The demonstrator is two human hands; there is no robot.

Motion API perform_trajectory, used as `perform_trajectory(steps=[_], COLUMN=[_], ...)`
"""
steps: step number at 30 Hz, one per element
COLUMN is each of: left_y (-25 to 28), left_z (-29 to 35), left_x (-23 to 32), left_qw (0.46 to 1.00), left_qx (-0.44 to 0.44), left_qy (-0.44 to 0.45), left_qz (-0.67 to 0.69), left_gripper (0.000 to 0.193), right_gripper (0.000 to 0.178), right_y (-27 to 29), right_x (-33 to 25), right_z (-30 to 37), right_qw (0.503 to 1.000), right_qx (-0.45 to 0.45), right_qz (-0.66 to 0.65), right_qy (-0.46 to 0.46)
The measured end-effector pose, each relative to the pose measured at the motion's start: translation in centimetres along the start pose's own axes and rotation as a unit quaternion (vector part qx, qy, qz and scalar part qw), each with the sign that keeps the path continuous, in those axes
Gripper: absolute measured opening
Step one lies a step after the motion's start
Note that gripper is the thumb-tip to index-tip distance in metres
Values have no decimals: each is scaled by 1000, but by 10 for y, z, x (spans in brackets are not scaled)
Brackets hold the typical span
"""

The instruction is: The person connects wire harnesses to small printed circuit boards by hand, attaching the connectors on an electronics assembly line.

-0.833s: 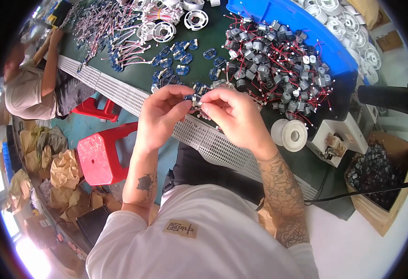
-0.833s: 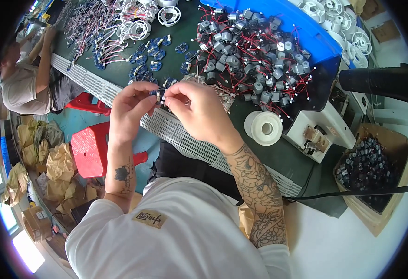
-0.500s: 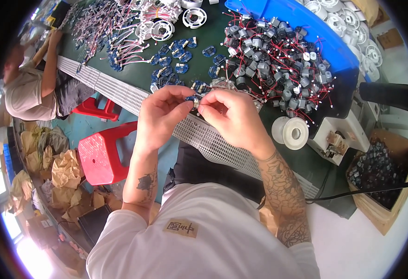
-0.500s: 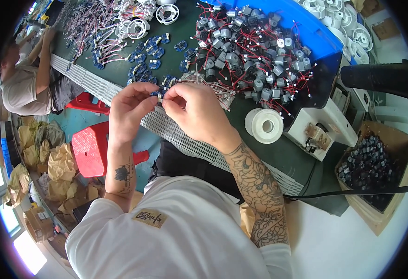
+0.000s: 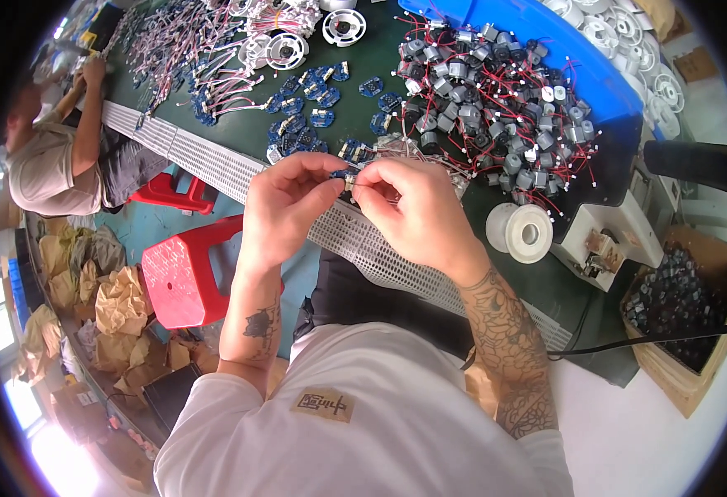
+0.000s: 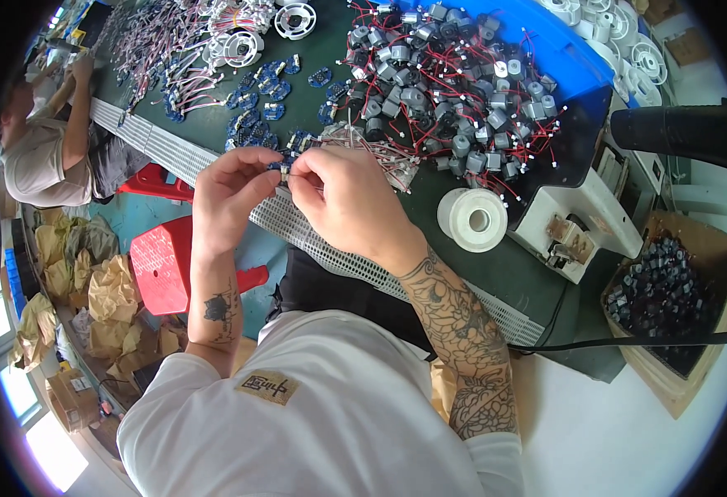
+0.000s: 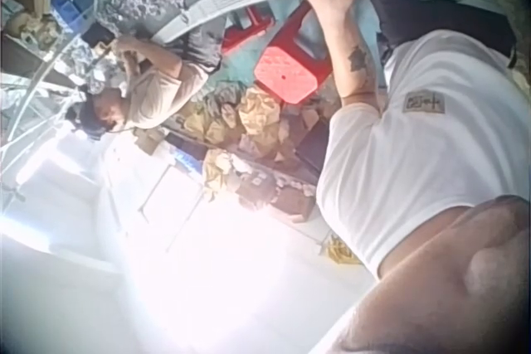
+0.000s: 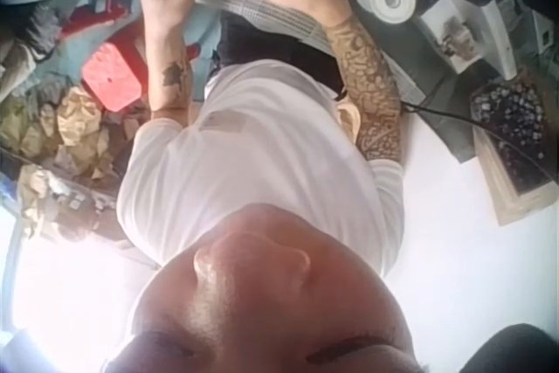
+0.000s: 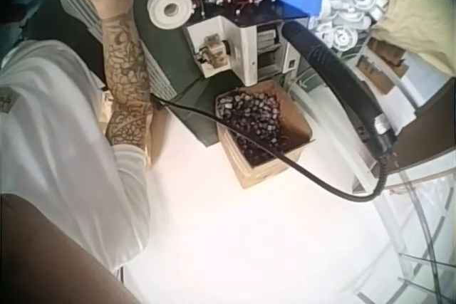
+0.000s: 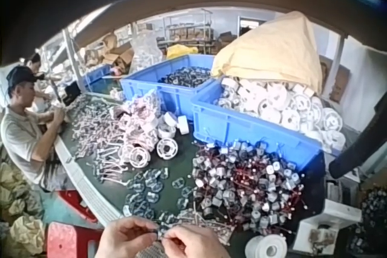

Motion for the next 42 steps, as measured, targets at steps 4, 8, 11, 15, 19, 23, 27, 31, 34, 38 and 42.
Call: perform_trajectory(steps=[4,8,11,15,19,23,27,31,34,38,42], left_y=[-2,-6,-3,-3,0,15,64,132,172,198,148], left_z=[2,4,3,3,3,-3,-32,-75,-113,-154,-127], left_x=[-6,-10,-12,-13,-9,-1,5,9,-1,-20,-19], left_qw=[1000,999,1000,999,1000,1000,993,974,956,880,678], left_qx=[13,35,24,16,4,-6,46,168,262,353,401], left_qy=[-10,-13,-14,-30,-27,-22,-96,-116,-134,-162,-335], left_qz=[-4,16,6,0,-9,10,55,101,-4,-274,-517], left_gripper=[20,20,19,19,19,21,19,20,24,29,21], right_gripper=[6,5,5,5,6,10,15,11,11,10,9], right_y=[-2,-1,-3,-4,-4,4,22,34,28,18,13], right_x=[3,8,14,13,10,7,5,-5,-9,-5,0], right_z=[0,-1,-1,-2,0,-5,-4,0,10,19,19], right_qw=[999,999,999,1000,1000,995,999,991,961,905,898], right_qx=[13,16,2,-17,-21,-68,-25,-53,-147,-176,-199], right_qz=[18,4,2,8,-17,-53,-15,122,229,388,392], right_qy=[27,37,34,20,-3,-54,-36,28,47,19,-19])
Point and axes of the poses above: each hand's wrist, its own z-axis away from the middle knuckle, its own y-axis out of the back of the hand, x = y × z, the point moved 1 cm from there along -z, towards the middle knuckle, and after that the axes turned 2 degrees about x, right-handed, at the moved point
